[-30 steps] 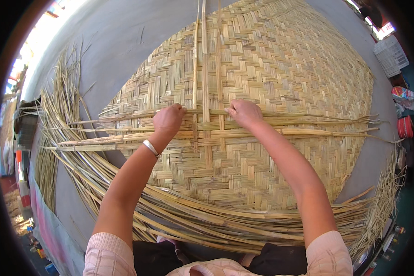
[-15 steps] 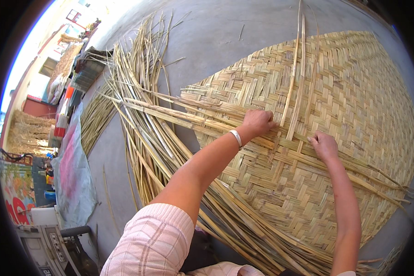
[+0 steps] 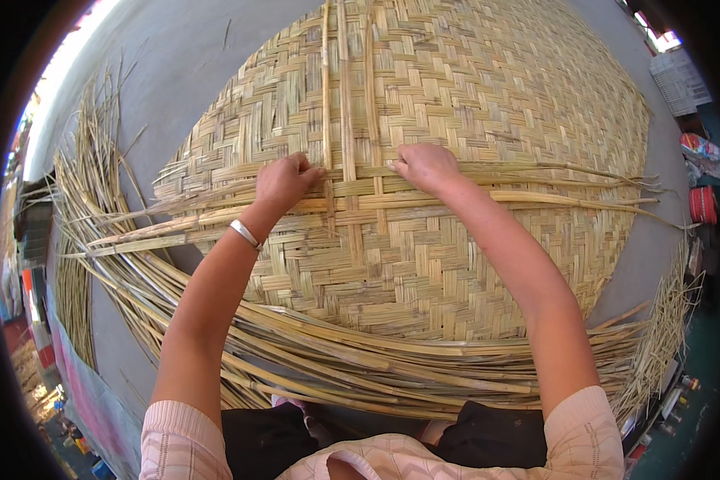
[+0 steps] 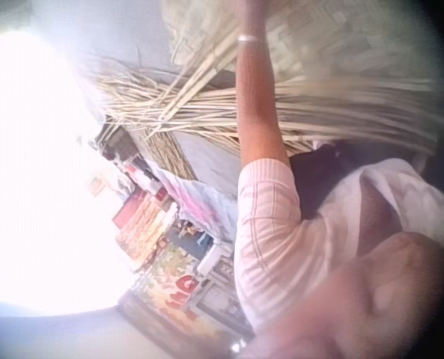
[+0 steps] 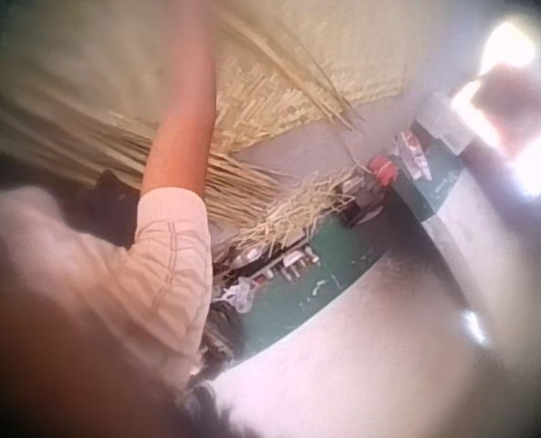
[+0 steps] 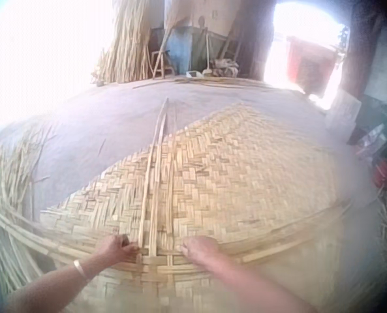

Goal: The person weaves a large mat by hand, interlacing long dried palm strips into a partially completed mat on the floor. They repeatedly pick up strips, align them, and press them into the weave pattern.

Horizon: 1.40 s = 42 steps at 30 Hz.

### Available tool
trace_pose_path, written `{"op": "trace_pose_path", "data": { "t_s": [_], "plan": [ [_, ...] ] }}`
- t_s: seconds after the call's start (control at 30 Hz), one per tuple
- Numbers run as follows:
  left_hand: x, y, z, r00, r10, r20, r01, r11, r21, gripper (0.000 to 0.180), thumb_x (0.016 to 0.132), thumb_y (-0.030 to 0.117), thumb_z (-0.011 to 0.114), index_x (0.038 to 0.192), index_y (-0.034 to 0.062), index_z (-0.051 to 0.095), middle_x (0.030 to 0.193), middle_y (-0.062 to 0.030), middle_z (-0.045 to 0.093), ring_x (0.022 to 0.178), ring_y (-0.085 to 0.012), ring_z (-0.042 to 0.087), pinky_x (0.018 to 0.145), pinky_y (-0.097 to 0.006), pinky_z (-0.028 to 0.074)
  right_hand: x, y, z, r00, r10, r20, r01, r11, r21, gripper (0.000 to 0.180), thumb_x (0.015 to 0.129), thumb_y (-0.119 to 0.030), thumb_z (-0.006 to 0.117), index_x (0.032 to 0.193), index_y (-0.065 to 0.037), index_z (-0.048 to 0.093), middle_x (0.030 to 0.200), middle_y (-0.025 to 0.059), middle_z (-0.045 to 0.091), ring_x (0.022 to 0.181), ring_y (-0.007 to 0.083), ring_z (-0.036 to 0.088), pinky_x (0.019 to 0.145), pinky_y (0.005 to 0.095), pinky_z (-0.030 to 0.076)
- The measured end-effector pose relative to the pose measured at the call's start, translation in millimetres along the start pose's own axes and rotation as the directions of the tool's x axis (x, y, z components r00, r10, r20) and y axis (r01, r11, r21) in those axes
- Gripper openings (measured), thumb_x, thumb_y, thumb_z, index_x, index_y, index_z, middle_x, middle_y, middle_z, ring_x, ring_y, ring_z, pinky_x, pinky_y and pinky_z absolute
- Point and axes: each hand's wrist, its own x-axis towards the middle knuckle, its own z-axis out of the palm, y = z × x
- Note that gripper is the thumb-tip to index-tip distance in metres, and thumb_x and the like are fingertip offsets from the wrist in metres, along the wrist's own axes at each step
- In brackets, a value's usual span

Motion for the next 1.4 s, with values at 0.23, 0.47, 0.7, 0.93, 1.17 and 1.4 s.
{"op": "trace_pose_path", "data": {
  "t_s": [0.23,0.47,0.7,0.93,1.17,1.4],
  "plan": [
    [-19,0,17,0.953,0.176,-0.246,-0.146,0.98,0.136,0.03,0.085,0.038,0.066,0.089,0.0085,0.066,0.091,-0.0063,0.065,0.094,-0.0249,0.06,0.081,-0.037,0.046,0,-3,4,1.0,-0.009,0.0,0.009,0.999,-0.043,0.03,0.09,-0.041,0.058,0.087,-0.012,0.066,0.085,0.0098,0.067,0.083,0.0319,0.064,0.07,0.0467,0.049],
    [-43,7,41,0.8,0.567,-0.195,-0.511,0.815,0.273,0.038,0.091,0.025,0.057,0.123,0.0047,0.056,0.122,-0.0089,0.053,0.12,-0.0271,0.047,0.101,-0.039,0.039,3,0,15,0.997,-0.045,-0.061,0.038,0.994,-0.106,0.029,0.089,-0.037,0.059,0.087,-0.009,0.066,0.086,0.0113,0.068,0.082,0.0318,0.064,0.07,0.0448,0.051],
    [-44,4,49,0.794,0.595,-0.126,-0.523,0.774,0.358,0.041,0.095,0.028,0.051,0.126,0.0017,0.053,0.129,-0.0108,0.05,0.125,-0.0281,0.043,0.105,-0.039,0.037,-5,-8,25,0.961,-0.121,-0.249,0.075,0.98,-0.185,0.018,0.084,-0.027,0.065,0.087,-0.01,0.066,0.09,0.0104,0.067,0.089,0.0288,0.063,0.075,0.0422,0.05],
    [-50,14,36,0.826,0.563,-0.018,-0.512,0.764,0.393,0.043,0.095,0.027,0.05,0.13,0.0029,0.05,0.135,-0.0115,0.047,0.13,-0.0289,0.04,0.107,-0.039,0.035,-52,-12,-4,0.827,-0.389,-0.406,0.236,0.895,-0.378,0.008,0.081,-0.011,0.061,0.088,-0.009,0.065,0.098,0.0072,0.062,0.1,0.0238,0.057,0.086,0.0385,0.045],
    [-66,17,3,0.777,0.627,-0.062,-0.561,0.733,0.385,0.04,0.093,0.023,0.053,0.128,0.0029,0.052,0.132,-0.0124,0.052,0.123,-0.0292,0.046,0.105,-0.041,0.034,-191,18,14,0.912,-0.397,-0.101,0.378,0.911,-0.166,0.015,0.083,-0.022,0.063,0.087,-0.008,0.063,0.093,0.0088,0.062,0.097,0.0277,0.058,0.084,0.0423,0.046],
    [-141,-5,-10,0.802,0.588,0.103,-0.597,0.794,0.117,0.025,0.092,0.021,0.056,0.111,0.0061,0.063,0.109,-0.0115,0.064,0.103,-0.0305,0.059,0.091,-0.041,0.046,-321,48,55,0.956,-0.196,0.219,0.153,0.968,0.197,0.026,0.084,-0.03,0.064,0.094,-0.006,0.064,0.093,0.012,0.063,0.092,0.034,0.06,0.079,0.0457,0.049]
  ]
}}
